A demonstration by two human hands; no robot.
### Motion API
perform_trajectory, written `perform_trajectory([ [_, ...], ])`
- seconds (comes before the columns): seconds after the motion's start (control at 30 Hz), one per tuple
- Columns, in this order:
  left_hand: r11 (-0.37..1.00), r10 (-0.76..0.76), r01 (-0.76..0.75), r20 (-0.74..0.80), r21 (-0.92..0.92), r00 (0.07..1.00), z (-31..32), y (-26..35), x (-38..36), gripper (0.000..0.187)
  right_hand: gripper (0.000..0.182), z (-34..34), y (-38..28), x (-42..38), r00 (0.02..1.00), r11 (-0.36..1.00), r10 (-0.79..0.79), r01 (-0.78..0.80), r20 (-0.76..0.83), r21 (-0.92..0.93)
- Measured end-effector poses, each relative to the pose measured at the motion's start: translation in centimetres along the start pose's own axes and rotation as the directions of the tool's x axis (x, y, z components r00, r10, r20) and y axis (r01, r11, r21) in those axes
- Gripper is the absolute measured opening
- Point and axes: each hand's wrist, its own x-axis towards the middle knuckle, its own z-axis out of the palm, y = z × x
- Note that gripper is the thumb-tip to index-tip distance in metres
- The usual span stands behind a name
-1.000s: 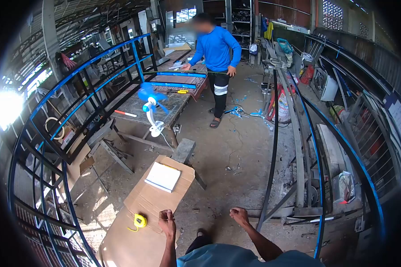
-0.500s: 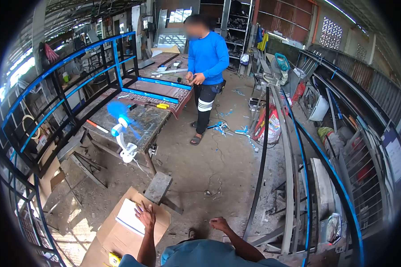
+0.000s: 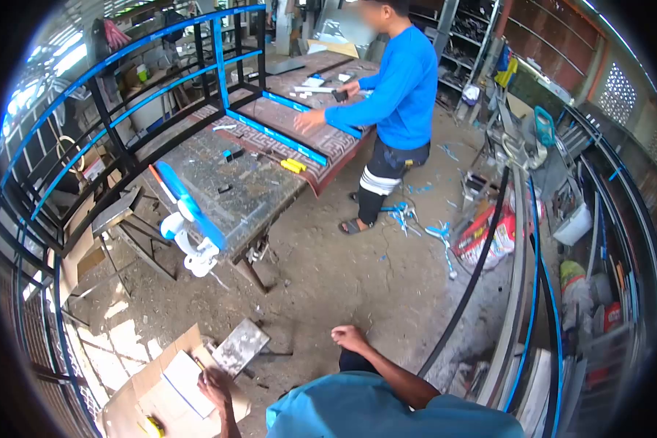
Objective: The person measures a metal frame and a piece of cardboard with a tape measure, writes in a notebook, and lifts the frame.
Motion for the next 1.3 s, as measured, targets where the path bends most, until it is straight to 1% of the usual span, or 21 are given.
perform_trajectory([
  [0.03,0.986,-0.093,0.085,0.052,0.141,0.994,-0.7,1.8,0.4,0.029,0.020,-0.2,-1.4,2.5,0.999,0.998,-0.040,0.040,0.004,-0.044],
  [0.13,0.946,-0.256,0.228,0.101,0.229,0.961,-0.3,5.0,1.5,0.026,0.022,-1.6,-5.6,7.0,0.972,0.989,-0.089,0.112,0.220,-0.093],
  [0.27,0.800,-0.495,0.530,-0.188,0.283,0.848,3.2,4.7,1.4,0.027,0.021,-2.5,-9.2,10.3,0.882,0.961,-0.159,0.241,0.443,-0.136],
  [0.3,0.698,-0.610,0.538,0.002,-0.472,0.793,4.0,3.5,2.1,0.034,0.019,-1.6,-9.3,10.6,0.837,0.943,-0.229,0.318,0.498,-0.101],
  [0.33,0.972,-0.200,0.169,-0.200,-0.164,0.959,5.8,1.2,1.5,0.040,0.019,-1.3,-10.0,11.0,0.794,0.928,-0.280,0.369,0.540,-0.061],
  [0.37,0.972,-0.221,0.197,-0.212,-0.125,0.952,4.2,4.8,1.8,0.035,0.019,-0.2,-10.0,11.2,0.751,0.917,-0.355,0.396,0.557,0.050],
  [0.4,0.993,-0.097,0.111,-0.301,0.030,0.949,5.0,2.7,1.3,0.028,0.019,-0.1,-12.0,11.1,0.659,0.865,-0.423,0.499,0.622,0.059],
  [0.43,0.852,-0.510,0.520,-0.127,0.064,0.851,3.1,5.3,1.8,0.024,0.019,1.1,-12.3,10.8,0.668,0.895,-0.361,0.445,0.650,0.040],
  [0.47,0.791,-0.412,0.460,-0.204,0.403,0.888,6.0,1.4,0.1,0.023,0.021,1.8,-13.4,11.1,0.601,0.968,-0.133,0.250,0.788,-0.027],
  [0.5,0.766,-0.574,0.611,-0.217,0.200,0.790,2.8,6.7,1.5,0.024,0.024,2.6,-13.9,11.2,0.576,0.972,-0.139,0.233,0.805,0.001],
  [0.53,0.772,-0.567,0.623,-0.305,0.128,0.765,2.3,8.2,1.8,0.025,0.024,2.8,-13.9,10.1,0.523,0.965,-0.117,0.260,0.844,-0.028],
  [0.63,0.726,-0.664,0.671,-0.404,-0.148,0.630,0.9,11.4,1.5,0.029,0.031,5.5,-17.4,11.6,0.531,0.996,0.032,0.054,0.847,-0.072],
  [0.7,0.595,-0.798,0.684,-0.413,-0.422,0.439,0.9,13.0,-1.1,0.026,0.029,7.0,-18.6,11.7,0.604,0.992,-0.017,0.110,0.797,-0.062],
  [0.73,0.537,-0.838,0.707,-0.388,-0.460,0.384,0.5,14.4,-3.1,0.025,0.029,7.9,-19.2,11.9,0.612,0.986,-0.044,0.154,0.790,-0.064],
  [0.8,0.234,-0.968,0.759,-0.214,-0.607,0.128,0.4,17.3,-6.6,0.029,0.029,9.0,-19.5,13.2,0.646,0.977,-0.107,0.211,0.756,-0.041],
  [0.83,0.193,-0.976,0.764,-0.199,-0.615,0.086,0.7,18.2,-8.5,0.034,0.029,9.6,-19.6,13.9,0.606,0.975,-0.117,0.219,0.787,-0.024],
  [0.9,0.055,-0.995,0.832,-0.096,-0.552,0.002,1.0,18.6,-12.1,0.038,0.040,10.4,-19.2,14.9,0.720,0.979,-0.105,0.195,0.686,-0.054],
  [1.0,0.049,-0.984,0.823,-0.168,-0.566,-0.057,-0.6,16.8,-14.2,0.041,0.054,11.4,-19.2,15.9,0.690,0.988,0.043,0.079,0.723,-0.135],
  [1.07,0.090,-0.976,0.816,-0.213,-0.571,-0.041,-2.1,14.8,-13.9,0.042,0.063,11.9,-18.2,15.7,0.548,0.968,0.233,-0.211,0.803,-0.136],
  [1.17,0.176,-0.954,0.809,-0.299,-0.560,0.001,-4.8,12.2,-12.2,0.042,0.069,12.6,-17.1,15.0,0.471,0.968,0.205,-0.229,0.858,-0.106],
  [1.3,0.134,-0.932,0.755,-0.340,-0.642,-0.124,-5.5,11.6,-11.4,0.041,0.075,13.9,-16.1,14.7,0.504,0.923,0.358,-0.316,0.786,-0.217],
])
